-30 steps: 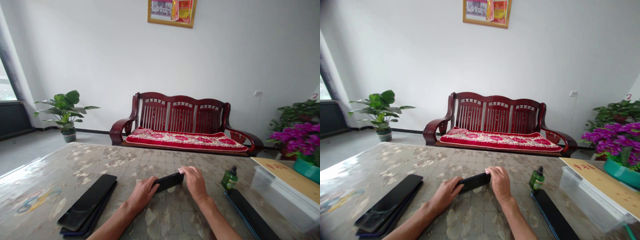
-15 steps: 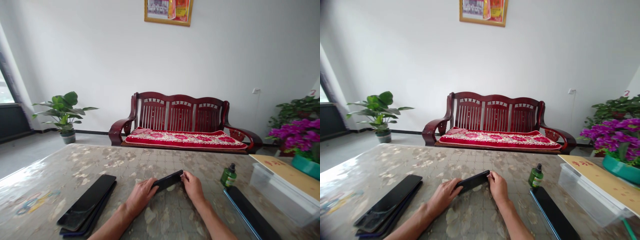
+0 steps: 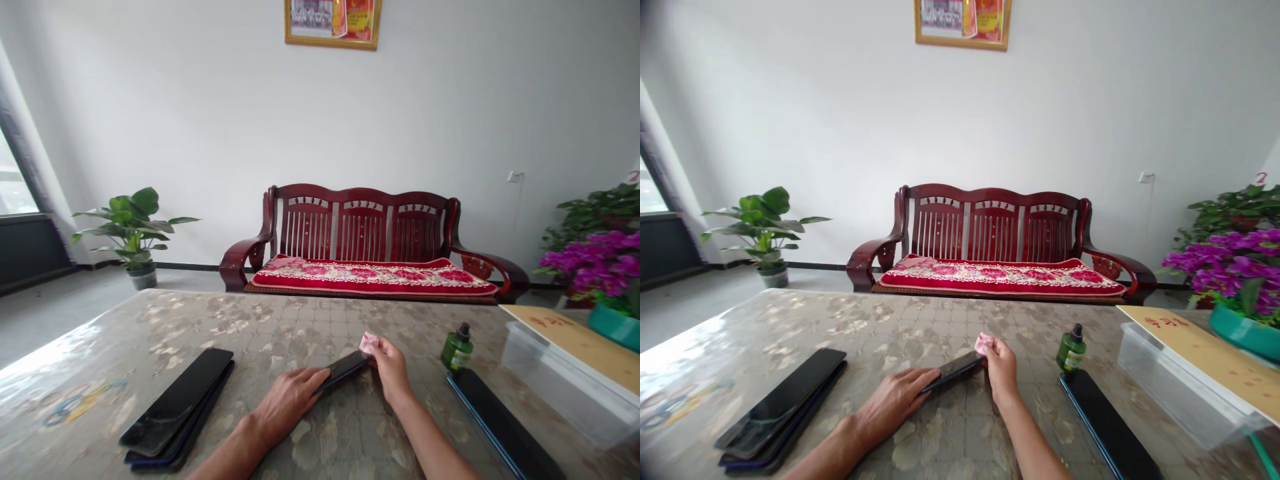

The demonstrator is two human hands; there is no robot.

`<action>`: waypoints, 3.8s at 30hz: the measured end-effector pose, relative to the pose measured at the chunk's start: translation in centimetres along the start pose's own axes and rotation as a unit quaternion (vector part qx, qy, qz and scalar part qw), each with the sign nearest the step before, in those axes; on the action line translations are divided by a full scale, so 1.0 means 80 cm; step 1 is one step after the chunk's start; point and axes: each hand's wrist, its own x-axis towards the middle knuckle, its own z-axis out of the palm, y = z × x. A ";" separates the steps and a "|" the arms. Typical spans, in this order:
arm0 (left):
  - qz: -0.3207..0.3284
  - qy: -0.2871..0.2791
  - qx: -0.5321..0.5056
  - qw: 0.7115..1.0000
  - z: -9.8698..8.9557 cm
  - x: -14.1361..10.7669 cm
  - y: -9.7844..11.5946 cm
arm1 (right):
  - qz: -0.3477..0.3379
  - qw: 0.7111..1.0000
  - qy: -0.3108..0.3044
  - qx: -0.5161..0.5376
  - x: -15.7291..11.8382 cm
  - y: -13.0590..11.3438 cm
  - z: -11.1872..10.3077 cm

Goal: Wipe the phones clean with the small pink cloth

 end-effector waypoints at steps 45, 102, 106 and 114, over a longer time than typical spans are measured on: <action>0.007 -0.142 -0.161 0.977 -0.027 -0.032 0.060 | -0.055 0.980 -0.177 -0.065 -0.046 -0.014 0.058; -0.081 -0.068 -0.106 0.989 -0.007 -0.033 0.057 | -0.246 0.810 -0.265 -0.462 -0.075 -0.070 0.025; -0.100 -0.065 -0.099 0.988 -0.001 -0.036 0.056 | -0.262 0.793 -0.316 -0.451 -0.102 -0.083 0.017; -0.090 -0.077 -0.100 0.988 0.002 -0.039 0.052 | -0.264 0.800 -0.265 -0.469 -0.072 -0.067 0.025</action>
